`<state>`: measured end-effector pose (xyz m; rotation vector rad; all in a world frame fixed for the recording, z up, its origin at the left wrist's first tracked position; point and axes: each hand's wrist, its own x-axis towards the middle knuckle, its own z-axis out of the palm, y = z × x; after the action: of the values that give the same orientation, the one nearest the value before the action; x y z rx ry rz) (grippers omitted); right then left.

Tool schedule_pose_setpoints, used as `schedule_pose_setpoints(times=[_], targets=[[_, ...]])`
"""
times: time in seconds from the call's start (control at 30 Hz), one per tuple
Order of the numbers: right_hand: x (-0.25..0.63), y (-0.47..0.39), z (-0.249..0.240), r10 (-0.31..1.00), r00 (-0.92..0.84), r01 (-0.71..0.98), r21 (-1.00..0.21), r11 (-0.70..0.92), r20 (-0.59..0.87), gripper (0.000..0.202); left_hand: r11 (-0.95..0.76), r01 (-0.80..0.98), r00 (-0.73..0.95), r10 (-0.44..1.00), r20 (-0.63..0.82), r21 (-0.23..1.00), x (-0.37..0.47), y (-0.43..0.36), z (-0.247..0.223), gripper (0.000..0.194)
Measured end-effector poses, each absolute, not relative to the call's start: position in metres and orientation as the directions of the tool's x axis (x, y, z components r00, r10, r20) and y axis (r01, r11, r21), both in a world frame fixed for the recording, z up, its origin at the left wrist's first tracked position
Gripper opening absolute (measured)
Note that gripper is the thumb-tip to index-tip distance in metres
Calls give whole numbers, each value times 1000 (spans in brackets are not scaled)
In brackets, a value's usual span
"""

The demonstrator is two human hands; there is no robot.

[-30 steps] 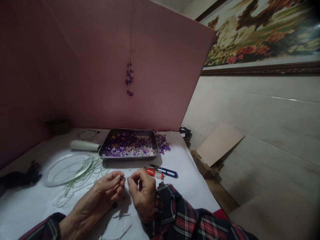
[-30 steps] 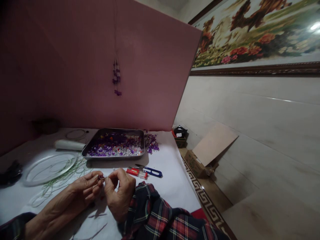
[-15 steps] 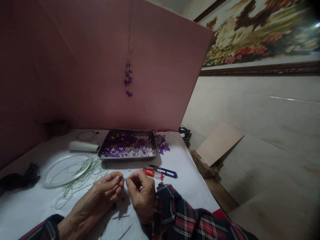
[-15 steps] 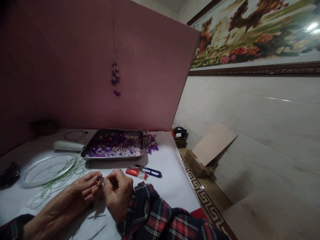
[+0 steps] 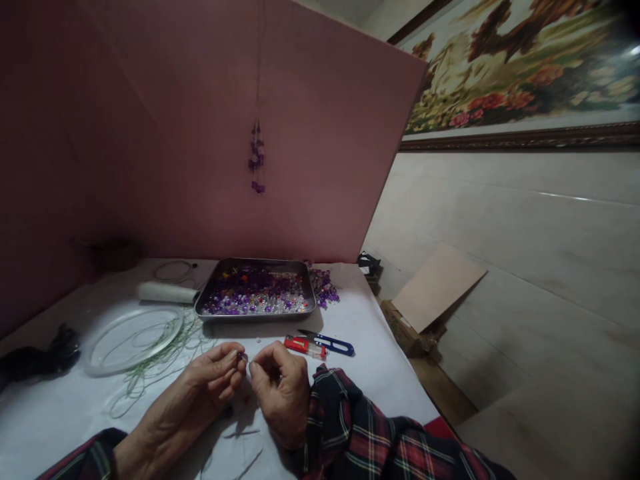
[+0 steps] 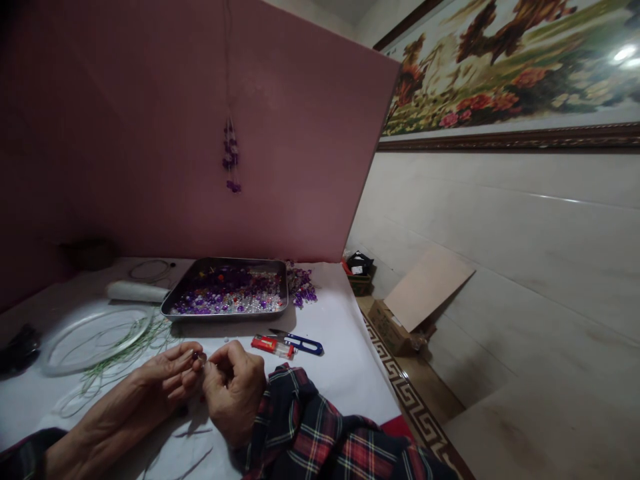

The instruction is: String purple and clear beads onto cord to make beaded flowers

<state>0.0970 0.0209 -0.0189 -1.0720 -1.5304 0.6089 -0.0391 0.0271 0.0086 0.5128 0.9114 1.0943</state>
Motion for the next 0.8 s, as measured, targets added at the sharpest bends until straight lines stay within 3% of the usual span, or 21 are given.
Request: schedule_pose_setpoints(times=[0.8], targets=[[97,22,-23,900,50,309,-864,397,432,20,400,-521,150,912,-380,754,-38,27,7,12]])
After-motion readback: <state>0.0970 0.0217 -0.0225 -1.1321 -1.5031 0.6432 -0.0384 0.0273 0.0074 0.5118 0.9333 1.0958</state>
